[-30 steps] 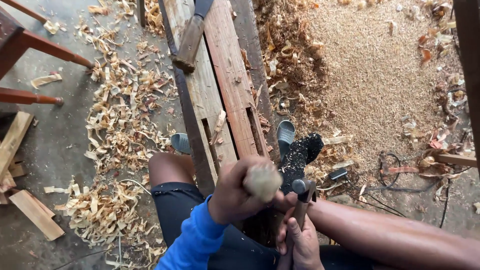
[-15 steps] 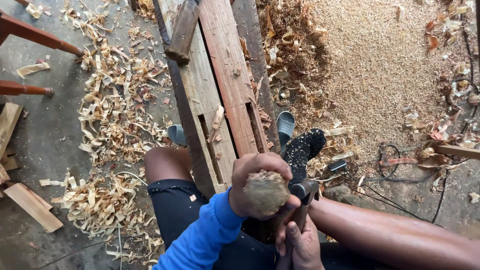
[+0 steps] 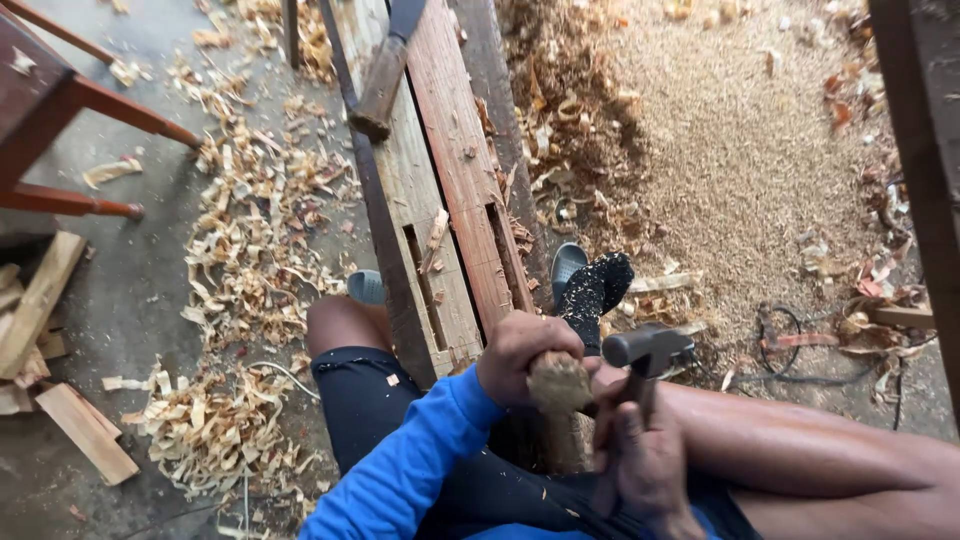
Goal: Using a hammer and chisel to carve out rectangular slots in a long wooden plank on a workbench.
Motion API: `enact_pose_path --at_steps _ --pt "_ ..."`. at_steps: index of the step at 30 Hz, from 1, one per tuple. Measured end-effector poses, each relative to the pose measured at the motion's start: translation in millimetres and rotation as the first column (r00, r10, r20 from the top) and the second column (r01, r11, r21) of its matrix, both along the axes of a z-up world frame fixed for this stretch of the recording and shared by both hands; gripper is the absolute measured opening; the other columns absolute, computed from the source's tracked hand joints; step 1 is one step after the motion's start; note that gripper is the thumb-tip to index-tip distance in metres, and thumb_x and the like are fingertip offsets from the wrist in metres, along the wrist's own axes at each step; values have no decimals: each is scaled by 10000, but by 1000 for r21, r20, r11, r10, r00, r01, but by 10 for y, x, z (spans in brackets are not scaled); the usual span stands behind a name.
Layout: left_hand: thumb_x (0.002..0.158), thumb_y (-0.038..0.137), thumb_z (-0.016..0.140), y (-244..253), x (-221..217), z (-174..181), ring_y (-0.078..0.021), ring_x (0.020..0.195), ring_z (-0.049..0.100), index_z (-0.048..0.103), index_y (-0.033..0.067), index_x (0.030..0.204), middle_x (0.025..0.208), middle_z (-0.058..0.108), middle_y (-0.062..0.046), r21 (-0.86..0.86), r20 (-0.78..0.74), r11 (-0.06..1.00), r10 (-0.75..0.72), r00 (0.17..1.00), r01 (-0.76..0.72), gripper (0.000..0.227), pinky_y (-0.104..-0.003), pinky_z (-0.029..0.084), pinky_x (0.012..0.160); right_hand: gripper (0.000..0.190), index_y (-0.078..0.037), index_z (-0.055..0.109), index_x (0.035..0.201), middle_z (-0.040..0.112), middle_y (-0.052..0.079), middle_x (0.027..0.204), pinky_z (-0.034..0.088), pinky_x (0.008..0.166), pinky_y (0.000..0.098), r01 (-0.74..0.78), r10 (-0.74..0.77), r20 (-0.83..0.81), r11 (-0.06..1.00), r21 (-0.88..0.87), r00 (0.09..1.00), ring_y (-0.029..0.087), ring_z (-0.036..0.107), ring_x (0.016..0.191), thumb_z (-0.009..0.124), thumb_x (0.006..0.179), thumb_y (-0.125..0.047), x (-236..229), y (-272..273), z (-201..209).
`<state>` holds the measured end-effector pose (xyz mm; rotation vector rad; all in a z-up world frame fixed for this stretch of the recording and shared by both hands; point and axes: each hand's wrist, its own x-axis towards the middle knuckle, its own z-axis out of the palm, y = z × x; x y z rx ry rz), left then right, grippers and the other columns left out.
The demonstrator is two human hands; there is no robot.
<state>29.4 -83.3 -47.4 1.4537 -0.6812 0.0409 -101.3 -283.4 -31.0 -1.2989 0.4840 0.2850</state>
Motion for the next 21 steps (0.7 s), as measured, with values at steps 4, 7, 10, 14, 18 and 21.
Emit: enact_pose_path --at_steps 4,7,10,14,18,21 --pt "855 145 881 -76 35 36 -230 736 742 679 91 930 829 721 -79 20 57 996 89 994 -91 222 -329 572 669 376 -46 487 1250 578 53 717 471 416 262 -61 107 233 979 -194 967 125 546 490 570 1016 -328 350 -230 965" --pt "827 135 888 -94 30 46 -200 716 751 671 85 907 791 712 -69 34 40 987 153 987 -154 236 -314 580 648 389 -47 524 1211 605 88 715 486 464 305 -237 332 173 878 -415 927 167 579 526 612 983 -349 376 -112 1666" --pt "826 113 877 -125 35 36 -168 693 740 673 68 897 762 708 -64 21 4 981 191 982 -191 220 -306 564 624 402 -47 562 1173 631 124 712 502 511 348 -374 516 62 693 -616 854 209 611 563 653 951 -369 543 2 1880" --pt "782 94 853 -97 60 59 -167 728 710 689 52 950 815 706 -84 -15 102 986 170 980 -169 239 -307 561 653 421 -46 611 1121 667 171 709 522 575 406 -500 666 -168 344 -795 726 265 655 612 709 908 -395 854 4 1975" --pt "866 107 855 -153 232 -851 -159 825 697 744 32 1066 911 744 -78 -61 -52 986 152 987 -155 242 -313 572 741 485 -94 642 1162 708 152 741 538 584 411 -457 711 -147 266 -848 687 248 707 668 730 886 -483 785 127 2132" --pt "675 144 880 -196 191 -645 -102 687 668 686 -5 1120 763 721 -59 19 -69 971 237 969 -236 508 -296 557 622 548 -119 631 1212 715 120 755 544 598 377 -391 694 47 459 -798 718 219 717 687 788 864 -511 588 -15 2189"
